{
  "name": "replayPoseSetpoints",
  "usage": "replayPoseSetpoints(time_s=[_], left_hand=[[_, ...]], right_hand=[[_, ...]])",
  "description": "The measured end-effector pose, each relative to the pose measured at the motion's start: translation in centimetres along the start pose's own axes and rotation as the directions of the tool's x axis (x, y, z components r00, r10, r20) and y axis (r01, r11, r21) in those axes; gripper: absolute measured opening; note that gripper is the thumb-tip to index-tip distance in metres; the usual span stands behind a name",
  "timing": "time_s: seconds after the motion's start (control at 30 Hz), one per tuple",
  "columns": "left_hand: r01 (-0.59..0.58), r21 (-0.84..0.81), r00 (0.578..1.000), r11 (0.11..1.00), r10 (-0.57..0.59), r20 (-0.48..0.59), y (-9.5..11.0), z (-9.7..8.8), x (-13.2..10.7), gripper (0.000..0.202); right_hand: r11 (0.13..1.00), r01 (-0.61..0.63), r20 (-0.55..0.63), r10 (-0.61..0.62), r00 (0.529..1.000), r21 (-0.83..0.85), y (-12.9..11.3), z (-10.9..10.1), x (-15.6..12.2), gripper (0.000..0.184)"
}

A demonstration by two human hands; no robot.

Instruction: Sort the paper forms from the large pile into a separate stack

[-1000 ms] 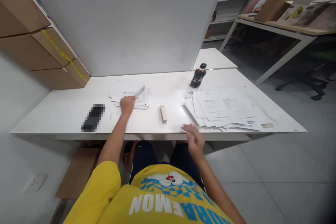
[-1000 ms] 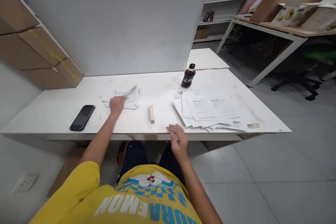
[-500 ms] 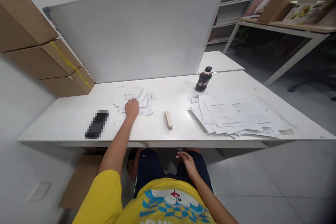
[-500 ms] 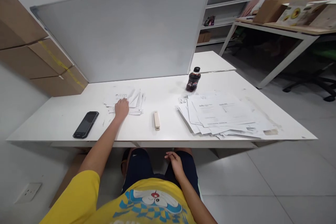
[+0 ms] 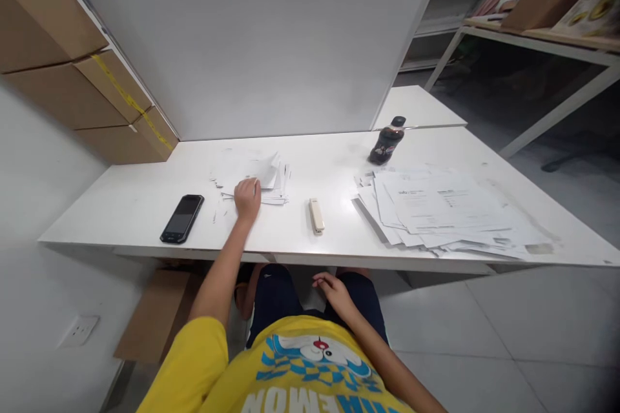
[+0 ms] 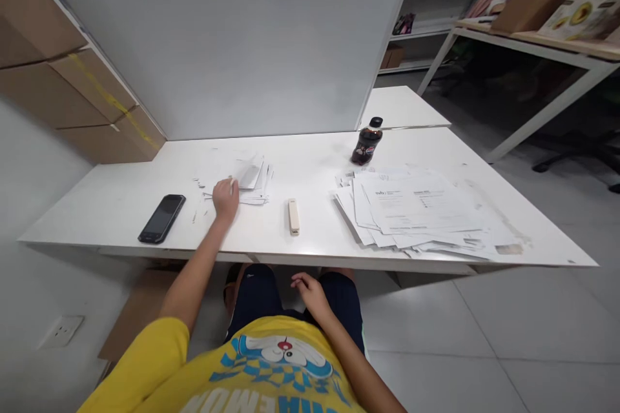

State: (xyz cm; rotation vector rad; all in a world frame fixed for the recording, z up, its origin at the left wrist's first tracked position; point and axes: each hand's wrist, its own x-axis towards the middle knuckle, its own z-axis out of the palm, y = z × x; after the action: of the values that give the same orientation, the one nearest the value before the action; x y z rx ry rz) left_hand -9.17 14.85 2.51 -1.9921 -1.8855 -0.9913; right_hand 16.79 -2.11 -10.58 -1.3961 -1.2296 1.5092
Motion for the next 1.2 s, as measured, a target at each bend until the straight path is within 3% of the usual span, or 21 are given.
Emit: replayPoseSetpoints(time_s=[0.03,0.07,0.13,0.2,0.3,0.4,0.43,0.47,0.53,0.57,0.6,0.63,0.7,0.83,0.97,1.03,1.1,1.2], left_hand=[[-0.007,-0.002,0.999,1.000,0.007,-0.051,1.6,-0.5,-1.9,0.038],[-0.108,-0.033,0.983,0.994,0.101,-0.152,3.4,-1.0,-4.1,0.034],[-0.381,-0.059,0.898,0.923,0.354,-0.260,7.1,-2.1,-9.0,0.029],[-0.584,-0.031,0.794,0.811,0.563,-0.229,9.9,-3.4,-13.1,0.032],[-0.695,-0.040,0.719,0.718,0.690,-0.087,11.1,-5.0,-15.9,0.036],[-0.736,-0.127,0.675,0.665,0.735,-0.065,9.7,-5.7,-15.3,0.044],[-0.701,-0.160,0.713,0.695,0.692,-0.113,9.2,-5.6,-14.8,0.052],[-0.610,-0.211,0.792,0.764,0.586,-0.170,8.9,-5.3,-14.3,0.061],[-0.244,-0.397,0.963,0.885,0.174,-0.205,8.7,-4.7,-13.3,0.075],[-0.025,-0.509,0.988,0.861,-0.054,-0.141,8.8,-4.3,-12.8,0.077],[0.161,-0.604,0.974,0.781,-0.226,-0.033,9.0,-4.0,-12.4,0.078],[0.293,-0.670,0.944,0.682,-0.319,0.088,9.1,-3.7,-11.9,0.080],[0.413,-0.729,0.904,0.546,-0.341,0.256,9.2,-3.5,-11.1,0.088],[0.373,-0.766,0.928,0.523,-0.206,0.311,8.8,-4.0,-10.6,0.091],[0.365,-0.747,0.927,0.555,-0.145,0.346,8.3,-3.9,-11.7,0.052],[0.382,-0.731,0.920,0.566,-0.160,0.357,8.3,-3.9,-12.3,0.044],[0.362,-0.727,0.932,0.583,-0.226,0.283,8.7,-4.6,-12.6,0.039],[0.194,-0.717,0.959,0.669,-0.284,-0.006,10.9,-8.0,-11.8,0.029]], right_hand=[[0.999,0.005,0.052,-0.007,0.999,0.042,-1.7,0.2,-0.6,0.054],[0.993,0.002,0.119,-0.017,0.993,0.122,-3.6,0.3,-1.2,0.055],[0.940,0.023,0.141,-0.075,0.987,0.339,-7.2,0.1,-2.4,0.058],[0.894,0.083,0.048,-0.116,0.992,0.440,-10.2,-0.5,-3.4,0.059],[0.951,0.175,-0.116,-0.150,0.982,0.255,-12.5,-2.2,-4.1,0.052],[0.951,0.301,-0.135,-0.308,0.942,-0.066,-13.8,-4.5,-3.7,0.040],[0.928,0.347,-0.108,-0.363,0.926,-0.138,-14.2,-5.3,-3.3,0.036],[0.904,0.386,-0.083,-0.406,0.910,-0.186,-14.6,-6.0,-2.8,0.032],[0.880,0.422,-0.086,-0.448,0.890,-0.219,-15.1,-7.0,-1.5,0.028],[0.885,0.415,-0.121,-0.445,0.887,-0.211,-15.1,-7.3,-0.8,0.029],[0.900,0.391,-0.171,-0.424,0.889,-0.193,-15.0,-7.4,-0.1,0.031],[0.919,0.358,-0.222,-0.389,0.894,-0.168,-14.7,-7.4,0.5,0.034],[0.941,0.316,-0.281,-0.338,0.898,-0.121,-13.8,-7.3,1.2,0.037],[0.888,0.436,-0.204,-0.459,0.865,-0.146,-12.5,-7.9,1.3,0.030],[0.871,0.432,-0.191,-0.477,0.858,-0.234,-12.8,-8.8,0.9,0.032],[0.883,0.393,-0.207,-0.447,0.870,-0.258,-13.1,-9.1,0.7,0.033],[0.909,0.318,-0.213,-0.379,0.901,-0.271,-13.3,-9.4,0.4,0.035],[0.940,0.140,-0.192,-0.207,0.959,-0.311,-13.4,-10.0,0.3,0.038]])
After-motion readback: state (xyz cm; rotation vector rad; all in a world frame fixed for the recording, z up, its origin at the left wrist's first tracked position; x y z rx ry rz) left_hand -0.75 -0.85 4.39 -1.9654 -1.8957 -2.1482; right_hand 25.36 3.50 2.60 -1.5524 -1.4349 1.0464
